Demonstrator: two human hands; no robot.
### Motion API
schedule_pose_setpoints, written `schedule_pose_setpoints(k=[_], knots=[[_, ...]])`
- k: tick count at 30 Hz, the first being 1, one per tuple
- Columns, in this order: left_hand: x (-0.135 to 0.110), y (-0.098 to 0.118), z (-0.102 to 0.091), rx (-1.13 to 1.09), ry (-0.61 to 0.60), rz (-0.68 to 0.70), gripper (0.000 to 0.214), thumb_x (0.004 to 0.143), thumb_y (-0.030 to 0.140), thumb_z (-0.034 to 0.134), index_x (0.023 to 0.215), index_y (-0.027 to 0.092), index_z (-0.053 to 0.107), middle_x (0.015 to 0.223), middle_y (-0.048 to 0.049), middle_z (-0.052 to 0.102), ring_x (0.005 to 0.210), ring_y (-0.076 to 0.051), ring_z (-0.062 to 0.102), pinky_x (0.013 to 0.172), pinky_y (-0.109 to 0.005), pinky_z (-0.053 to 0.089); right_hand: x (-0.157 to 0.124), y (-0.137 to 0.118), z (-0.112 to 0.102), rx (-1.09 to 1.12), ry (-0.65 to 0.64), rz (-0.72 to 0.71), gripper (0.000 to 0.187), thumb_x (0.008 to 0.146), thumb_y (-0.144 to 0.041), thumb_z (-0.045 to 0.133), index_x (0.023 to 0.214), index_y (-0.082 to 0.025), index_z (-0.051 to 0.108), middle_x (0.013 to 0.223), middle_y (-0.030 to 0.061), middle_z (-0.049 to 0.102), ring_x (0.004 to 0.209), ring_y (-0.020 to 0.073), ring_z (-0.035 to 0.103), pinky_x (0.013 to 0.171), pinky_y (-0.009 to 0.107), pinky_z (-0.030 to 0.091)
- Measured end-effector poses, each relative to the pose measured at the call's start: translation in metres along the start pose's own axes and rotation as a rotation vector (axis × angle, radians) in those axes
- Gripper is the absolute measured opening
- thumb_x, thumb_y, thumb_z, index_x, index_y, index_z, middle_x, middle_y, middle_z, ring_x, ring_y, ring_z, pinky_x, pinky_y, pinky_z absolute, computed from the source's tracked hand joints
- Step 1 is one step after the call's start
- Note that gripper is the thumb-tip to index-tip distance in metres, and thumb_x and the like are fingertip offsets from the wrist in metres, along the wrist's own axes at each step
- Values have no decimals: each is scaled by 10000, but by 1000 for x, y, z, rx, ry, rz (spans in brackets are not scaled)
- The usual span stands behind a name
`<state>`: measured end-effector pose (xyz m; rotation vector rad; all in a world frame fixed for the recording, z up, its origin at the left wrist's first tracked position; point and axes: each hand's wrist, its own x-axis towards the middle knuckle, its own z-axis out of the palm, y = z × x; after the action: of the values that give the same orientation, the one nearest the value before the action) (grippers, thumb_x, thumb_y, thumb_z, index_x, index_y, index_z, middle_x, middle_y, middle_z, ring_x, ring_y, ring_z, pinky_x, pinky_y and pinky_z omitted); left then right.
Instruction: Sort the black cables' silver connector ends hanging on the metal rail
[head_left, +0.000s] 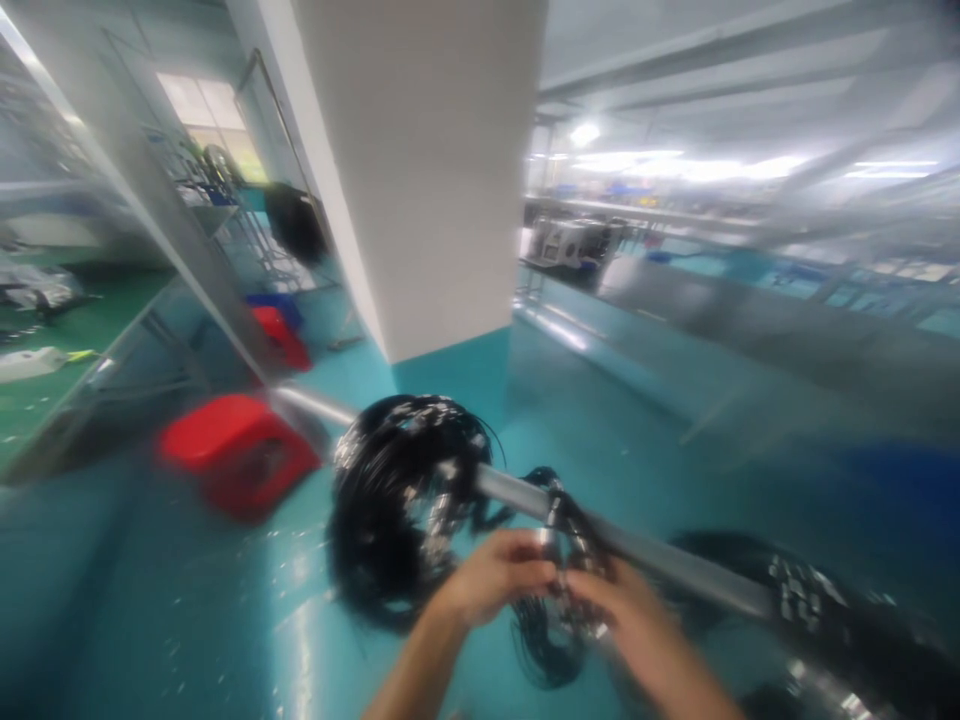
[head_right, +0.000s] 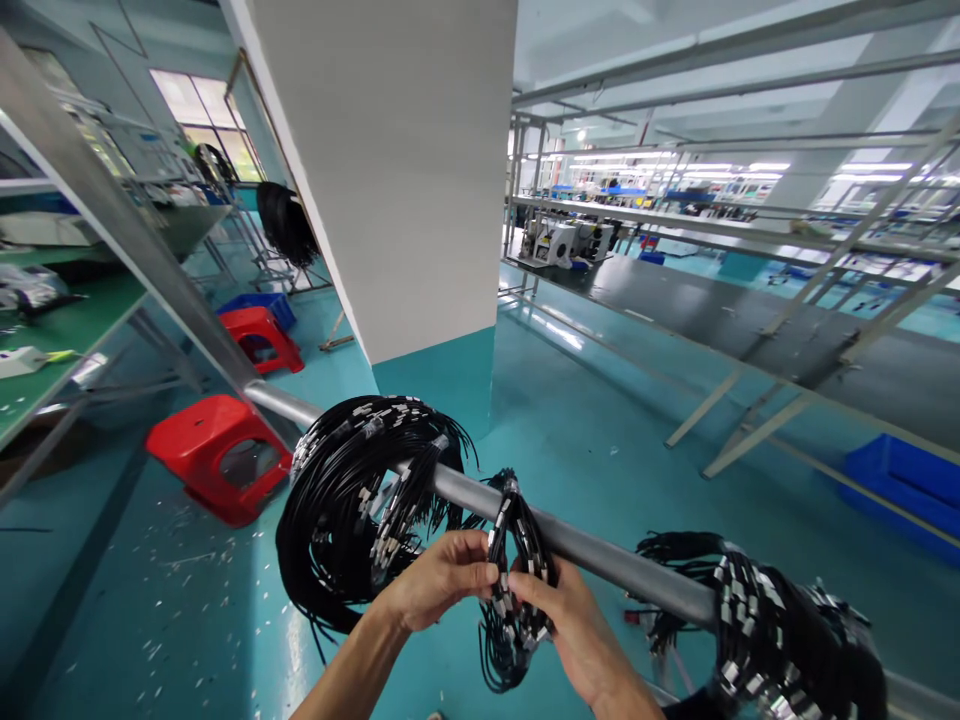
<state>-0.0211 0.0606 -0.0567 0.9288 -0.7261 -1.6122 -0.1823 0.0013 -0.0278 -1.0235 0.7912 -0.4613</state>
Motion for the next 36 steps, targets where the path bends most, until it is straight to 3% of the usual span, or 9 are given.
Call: schedule_pose_setpoints(k=[7,13,19,22,26,32,36], knots=[[2,-2,-3,64,2,-7,257,680,261,692,884,109,655,795,-56,652,726,-163,611,756,-338,468,3,2,-2,-106,65,14,292,662,-300,681,906,-148,636,761,43,670,732,228,611,655,322,454],[2,-2,0,65,9,4,286,673,284,694,901,114,661,821,-73,668,756,-185,621,752,-338,463,3,1,3,-68,177,-31,157,664,-273,629,769,-159,648,604,7,592,566,164,533,531,274,422],[0,0,2,1,51,3,189,674,236,693,813,114,657,735,-41,653,663,-133,598,657,-259,436,3,4,-1,2,49,23,134,683,-250,599,588,-158,580,580,1,560,557,128,488,527,238,383],[1,0,8,-42,67,14,170,640,224,717,758,116,660,671,-12,626,621,-113,573,633,-241,423,5,8,-5,27,-5,21,130,687,-282,637,739,-164,622,646,2,576,621,149,514,598,266,414],[4,-3,12,-65,83,5,169,624,214,728,735,106,660,628,0,603,578,-90,539,615,-231,411,9,14,-8,-36,7,4,377,673,-295,681,1024,-182,601,809,26,627,746,190,556,704,316,434],[6,-8,7,-44,87,-23,167,620,219,732,709,110,642,658,-14,611,613,-115,556,641,-261,413,5,7,-5,-93,-23,-9,297,686,-259,668,965,-167,623,809,29,661,810,231,595,734,339,431],[6,-7,8,-65,78,-18,151,632,214,723,711,115,642,641,-3,600,590,-103,542,636,-260,410,3,5,-2,-92,50,-3,321,652,-248,686,959,-178,625,856,31,678,800,225,598,729,341,434]])
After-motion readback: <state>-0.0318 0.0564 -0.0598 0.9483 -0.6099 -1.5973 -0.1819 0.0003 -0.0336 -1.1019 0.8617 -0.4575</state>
